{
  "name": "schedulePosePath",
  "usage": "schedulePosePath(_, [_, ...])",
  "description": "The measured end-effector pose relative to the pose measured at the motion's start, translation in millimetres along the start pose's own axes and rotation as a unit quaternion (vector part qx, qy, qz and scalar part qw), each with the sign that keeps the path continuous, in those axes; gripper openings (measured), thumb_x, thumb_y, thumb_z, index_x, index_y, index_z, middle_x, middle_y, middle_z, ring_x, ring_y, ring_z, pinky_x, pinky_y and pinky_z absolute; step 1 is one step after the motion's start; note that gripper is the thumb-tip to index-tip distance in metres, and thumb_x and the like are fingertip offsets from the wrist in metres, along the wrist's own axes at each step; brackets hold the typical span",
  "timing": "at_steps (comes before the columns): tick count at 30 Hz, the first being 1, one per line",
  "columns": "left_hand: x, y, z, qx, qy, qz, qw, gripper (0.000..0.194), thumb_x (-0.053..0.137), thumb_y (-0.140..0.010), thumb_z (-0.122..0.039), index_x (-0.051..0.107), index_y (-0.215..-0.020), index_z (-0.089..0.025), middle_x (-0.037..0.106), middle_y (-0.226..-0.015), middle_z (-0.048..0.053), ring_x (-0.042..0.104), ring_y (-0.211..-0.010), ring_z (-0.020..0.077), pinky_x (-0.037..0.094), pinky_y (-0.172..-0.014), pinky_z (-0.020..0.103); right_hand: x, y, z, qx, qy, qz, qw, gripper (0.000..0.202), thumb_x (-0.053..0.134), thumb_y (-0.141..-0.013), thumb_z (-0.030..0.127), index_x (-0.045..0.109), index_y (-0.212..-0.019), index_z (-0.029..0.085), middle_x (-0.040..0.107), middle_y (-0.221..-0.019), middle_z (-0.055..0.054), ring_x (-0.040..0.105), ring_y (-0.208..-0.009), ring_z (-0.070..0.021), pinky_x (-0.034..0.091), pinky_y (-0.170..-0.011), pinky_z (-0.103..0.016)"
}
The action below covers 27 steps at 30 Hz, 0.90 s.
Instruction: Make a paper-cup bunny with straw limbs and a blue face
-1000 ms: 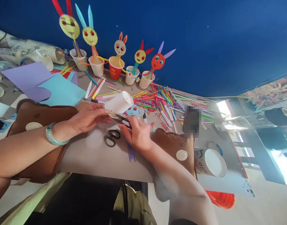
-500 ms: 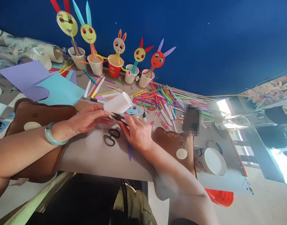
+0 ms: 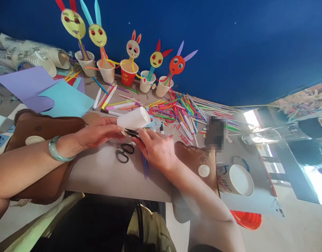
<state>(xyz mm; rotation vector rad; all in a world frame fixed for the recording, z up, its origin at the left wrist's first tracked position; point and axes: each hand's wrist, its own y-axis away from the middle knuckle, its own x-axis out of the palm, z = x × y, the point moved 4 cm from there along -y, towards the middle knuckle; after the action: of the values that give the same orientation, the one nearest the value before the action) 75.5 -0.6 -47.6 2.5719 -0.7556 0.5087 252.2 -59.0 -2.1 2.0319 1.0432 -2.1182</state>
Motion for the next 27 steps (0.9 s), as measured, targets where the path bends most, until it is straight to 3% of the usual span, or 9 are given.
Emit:
schedulePosePath(17, [2.3,1.6,0.0,-0.027,-0.008,0.041,0.999,0.027,0.082,-0.074,-0.029,0.076,-0.092,-0.010,0.074,-0.085,0.007,0.067,-0.076,0.0138,0.058,-0.075,0.026,-8.2,2.8,3.0,-0.003,0.010,0.016,1.000,0.039,0.046,-0.104,0.046,0.064,-0.083,0.019,0.065,-0.064,0.001,0.053,-0.053,-0.0107,0.020,-0.051,-0.029])
schedulePosePath(27, [2.2,1.8,3.3,-0.035,0.023,0.051,0.998,0.026,0.082,-0.075,-0.029,0.074,-0.089,-0.009,0.070,-0.074,0.005,0.066,-0.067,0.0125,0.057,-0.069,0.024,-8.1,3.9,4.5,-0.002,0.005,0.003,1.000,0.039,0.046,-0.105,0.045,0.062,-0.081,0.019,0.065,-0.063,0.002,0.054,-0.053,-0.0103,0.022,-0.050,-0.028])
